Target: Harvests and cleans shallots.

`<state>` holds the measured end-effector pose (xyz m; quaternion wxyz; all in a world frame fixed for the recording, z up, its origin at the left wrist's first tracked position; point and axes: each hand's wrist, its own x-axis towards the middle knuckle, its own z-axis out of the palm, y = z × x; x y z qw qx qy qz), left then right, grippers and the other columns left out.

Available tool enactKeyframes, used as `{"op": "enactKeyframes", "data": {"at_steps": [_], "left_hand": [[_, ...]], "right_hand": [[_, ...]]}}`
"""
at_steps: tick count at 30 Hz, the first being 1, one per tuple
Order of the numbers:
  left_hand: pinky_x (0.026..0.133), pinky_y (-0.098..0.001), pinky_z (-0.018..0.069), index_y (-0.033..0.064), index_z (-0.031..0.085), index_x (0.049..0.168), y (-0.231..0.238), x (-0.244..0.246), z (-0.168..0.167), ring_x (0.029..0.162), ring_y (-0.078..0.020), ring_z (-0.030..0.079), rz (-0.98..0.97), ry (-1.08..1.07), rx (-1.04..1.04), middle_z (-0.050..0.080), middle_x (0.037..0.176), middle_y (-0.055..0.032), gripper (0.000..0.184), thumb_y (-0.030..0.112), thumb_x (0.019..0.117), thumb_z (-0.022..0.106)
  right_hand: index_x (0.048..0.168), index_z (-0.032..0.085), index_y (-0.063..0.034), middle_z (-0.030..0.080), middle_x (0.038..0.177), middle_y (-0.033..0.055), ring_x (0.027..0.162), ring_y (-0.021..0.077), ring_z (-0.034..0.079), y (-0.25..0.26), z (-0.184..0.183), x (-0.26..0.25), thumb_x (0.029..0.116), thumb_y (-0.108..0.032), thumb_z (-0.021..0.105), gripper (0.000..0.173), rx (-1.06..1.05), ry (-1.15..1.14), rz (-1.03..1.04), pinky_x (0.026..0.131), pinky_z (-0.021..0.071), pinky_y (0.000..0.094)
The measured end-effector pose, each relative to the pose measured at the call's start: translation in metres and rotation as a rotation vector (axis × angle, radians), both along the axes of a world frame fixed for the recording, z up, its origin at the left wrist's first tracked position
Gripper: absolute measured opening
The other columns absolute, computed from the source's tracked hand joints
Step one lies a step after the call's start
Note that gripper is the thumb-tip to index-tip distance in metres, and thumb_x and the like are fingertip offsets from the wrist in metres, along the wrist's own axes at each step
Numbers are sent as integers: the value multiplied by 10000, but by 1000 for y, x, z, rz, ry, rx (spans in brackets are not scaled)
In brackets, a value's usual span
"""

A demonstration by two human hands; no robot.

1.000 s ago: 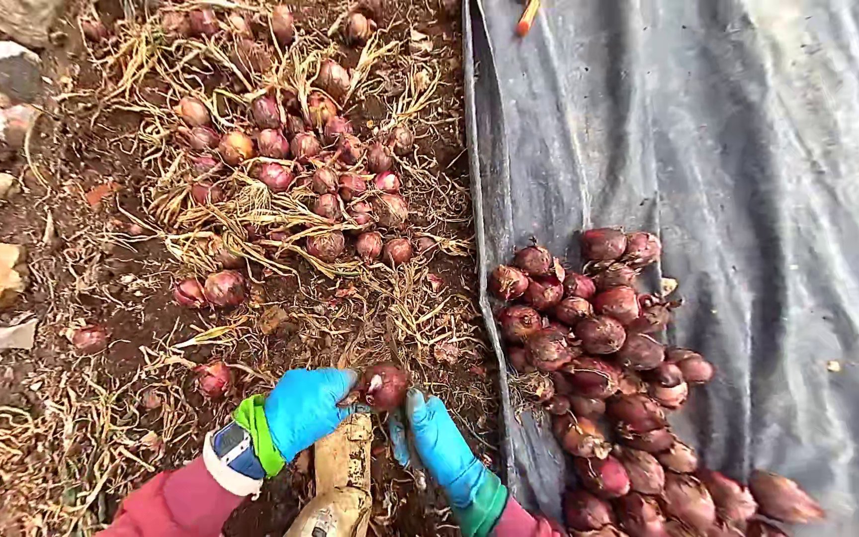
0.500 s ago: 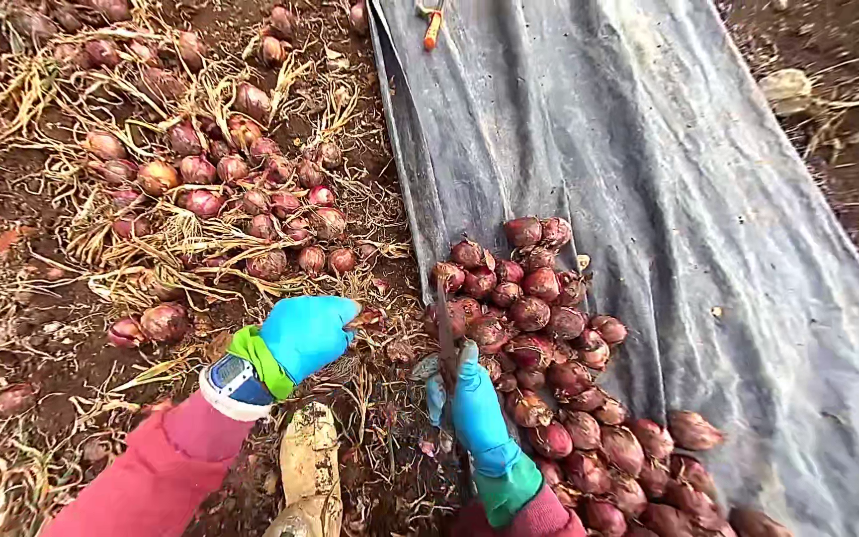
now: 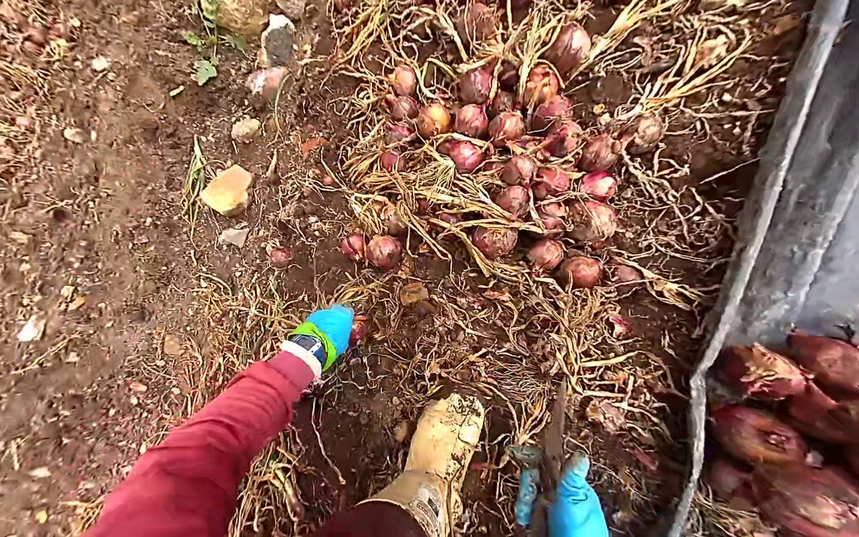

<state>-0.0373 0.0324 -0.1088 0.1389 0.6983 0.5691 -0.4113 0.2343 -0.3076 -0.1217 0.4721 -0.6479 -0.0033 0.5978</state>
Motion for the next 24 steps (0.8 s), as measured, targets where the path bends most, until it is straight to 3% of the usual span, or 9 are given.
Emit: {"op": "enactKeyframes", "data": {"at_steps": [2,4,8,11,13,15,19,22,24], "left_hand": [[902,-652,563,71,652,1258,-10,-33,-7,1102,-407,693,95,14,-10,692,1229,-196,408,273,911,722],[934,-637,553,97,689,1212,-17,-43,5,1107,-375,698,162,-25,-37,725,1161,-166,495,476,900,743],[967,-577,553,184,722,1196,-45,3,47,1074,-269,708,112,-363,-92,751,1097,-64,564,597,818,795],[920,-553,575,165,723,1168,-69,75,76,1022,-251,724,-125,-603,-187,758,1038,-61,680,684,737,807],[886,-582,566,120,715,1137,-88,116,94,987,-298,721,-268,-628,-344,747,1005,-104,711,706,741,787],[868,-599,562,77,710,1120,-98,141,108,970,-331,716,-348,-625,-493,736,982,-142,747,739,774,744],[855,-597,550,121,710,1091,-68,170,125,964,-317,705,-458,-471,-450,731,976,-110,684,746,815,701],[829,-563,576,198,719,1058,-42,182,108,924,-256,718,-331,-481,-191,738,928,-36,614,751,791,718],[805,-529,587,202,734,1025,-52,195,109,889,-218,718,-330,-597,-163,733,898,-12,528,696,840,699]], "right_hand": [[1094,670,-18,622,607,72,463,193,604,8,7,4,1047,-603,6,886,28,-38,32,440,564,381],[1082,664,-18,623,607,69,474,196,615,7,9,11,1049,-595,5,877,34,-54,8,456,574,388],[1047,634,-14,591,603,107,479,258,610,3,-2,8,1014,-693,26,913,-32,45,55,465,577,452],[1054,677,-25,630,629,89,500,241,640,8,3,-2,918,-852,255,938,156,53,257,487,594,424],[938,663,-46,624,615,58,486,204,621,24,23,-6,833,-898,419,892,300,-22,230,473,573,387],[888,634,-66,635,618,41,481,179,618,41,40,-3,822,-926,342,911,332,-171,165,457,564,364],[761,613,-91,564,543,46,426,185,556,56,57,25,980,-779,222,821,194,-155,208,425,514,370],[893,650,-49,559,549,63,421,197,552,50,48,36,1001,-739,120,877,235,-80,86,404,516,375],[979,695,-44,583,569,70,444,197,567,42,39,44,1005,-730,122,895,160,-117,167,436,527,377]]}}
